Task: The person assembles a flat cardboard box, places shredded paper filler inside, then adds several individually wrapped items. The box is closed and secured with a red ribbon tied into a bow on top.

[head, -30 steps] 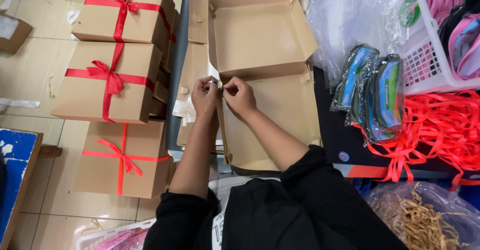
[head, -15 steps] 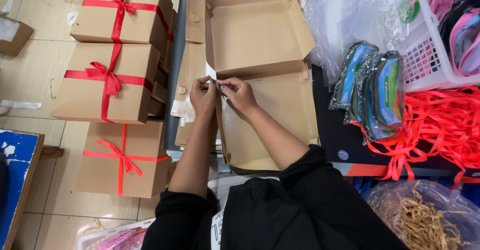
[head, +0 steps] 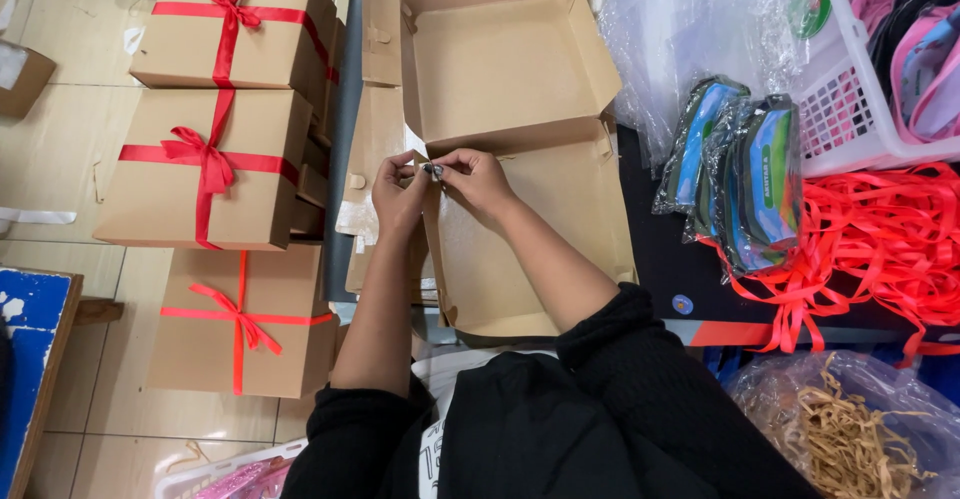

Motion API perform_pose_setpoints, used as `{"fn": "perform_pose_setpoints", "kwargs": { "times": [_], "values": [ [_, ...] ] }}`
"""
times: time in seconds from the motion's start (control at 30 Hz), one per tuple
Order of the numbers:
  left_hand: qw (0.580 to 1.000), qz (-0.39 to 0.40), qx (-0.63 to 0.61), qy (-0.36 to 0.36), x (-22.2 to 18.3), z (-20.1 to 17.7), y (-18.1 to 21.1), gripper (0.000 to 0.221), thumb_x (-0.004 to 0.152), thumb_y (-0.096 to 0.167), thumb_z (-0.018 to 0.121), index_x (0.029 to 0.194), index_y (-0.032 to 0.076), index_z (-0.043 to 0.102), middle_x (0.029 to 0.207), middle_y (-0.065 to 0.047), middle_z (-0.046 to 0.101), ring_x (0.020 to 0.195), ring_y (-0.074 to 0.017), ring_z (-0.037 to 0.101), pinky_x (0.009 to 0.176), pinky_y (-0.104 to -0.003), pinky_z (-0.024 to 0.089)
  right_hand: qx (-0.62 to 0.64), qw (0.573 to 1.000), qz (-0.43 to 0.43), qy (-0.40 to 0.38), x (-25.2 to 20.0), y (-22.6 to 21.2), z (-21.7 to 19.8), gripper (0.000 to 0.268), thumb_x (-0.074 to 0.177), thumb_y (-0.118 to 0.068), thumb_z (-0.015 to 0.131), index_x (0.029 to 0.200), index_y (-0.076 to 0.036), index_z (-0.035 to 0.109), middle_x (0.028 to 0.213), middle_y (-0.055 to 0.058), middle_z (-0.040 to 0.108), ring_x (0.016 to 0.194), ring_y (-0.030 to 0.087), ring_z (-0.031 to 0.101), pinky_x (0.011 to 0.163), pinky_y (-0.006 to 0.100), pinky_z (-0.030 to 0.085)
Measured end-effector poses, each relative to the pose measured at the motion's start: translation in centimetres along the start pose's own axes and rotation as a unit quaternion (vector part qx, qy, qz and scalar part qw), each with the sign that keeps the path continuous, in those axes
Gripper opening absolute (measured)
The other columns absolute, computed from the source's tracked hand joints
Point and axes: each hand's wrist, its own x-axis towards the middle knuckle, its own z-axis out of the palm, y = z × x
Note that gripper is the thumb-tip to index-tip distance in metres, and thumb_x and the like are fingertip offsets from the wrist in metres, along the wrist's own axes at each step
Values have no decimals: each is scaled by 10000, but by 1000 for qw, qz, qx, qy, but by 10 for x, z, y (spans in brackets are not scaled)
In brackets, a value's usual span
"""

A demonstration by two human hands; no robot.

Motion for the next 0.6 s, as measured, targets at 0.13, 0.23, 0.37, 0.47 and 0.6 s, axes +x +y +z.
{"fn": "perform_pose_setpoints", "kwargs": {
  "times": [0.13, 0.23, 0.37, 0.47, 0.6],
  "values": [
    [1000, -3, 2, 5, -1, 1, 2, 350, 839, 156, 803, 1171, 124, 699, 853, -27, 753, 713, -78, 667, 638, -214, 529, -4, 1000, -4, -2, 2, 4, -1, 198, 857, -109, 812, 1053, -88, 793, 846, 22, 769, 759, 21, 655, 713, 182, 590],
    [1000, -17, -14, -6, -9, 2, 15, 318, 865, 156, 791, 1166, 105, 705, 862, -33, 759, 724, -81, 670, 653, -217, 541, -6, 1000, 0, 0, 3, 4, -2, 226, 832, -120, 840, 1053, -104, 793, 834, 11, 765, 750, 24, 672, 723, 186, 598],
    [998, -9, -53, -45, -11, -3, 16, 321, 930, 147, 769, 1233, 69, 698, 916, -59, 768, 816, -86, 675, 789, -247, 557, 13, 999, 35, 4, 6, 2, -2, 226, 821, -126, 839, 1040, -95, 791, 822, 29, 762, 727, 49, 696, 664, 169, 608],
    [997, -10, -58, -54, -5, -4, 9, 344, 931, 149, 784, 1251, 64, 692, 945, -58, 775, 844, -85, 687, 826, -247, 561, 34, 998, 43, 4, 4, -2, -2, 229, 829, -116, 831, 1048, -63, 789, 845, 61, 766, 747, 72, 701, 697, 188, 619],
    [998, -19, -53, -34, -12, -2, 23, 354, 924, 156, 804, 1247, 63, 693, 950, -59, 782, 850, -90, 714, 849, -248, 570, 59, 997, 40, 5, 3, -4, -2, 256, 824, -118, 849, 1060, -47, 781, 858, 74, 759, 761, 79, 705, 697, 188, 629]
  ]
}}
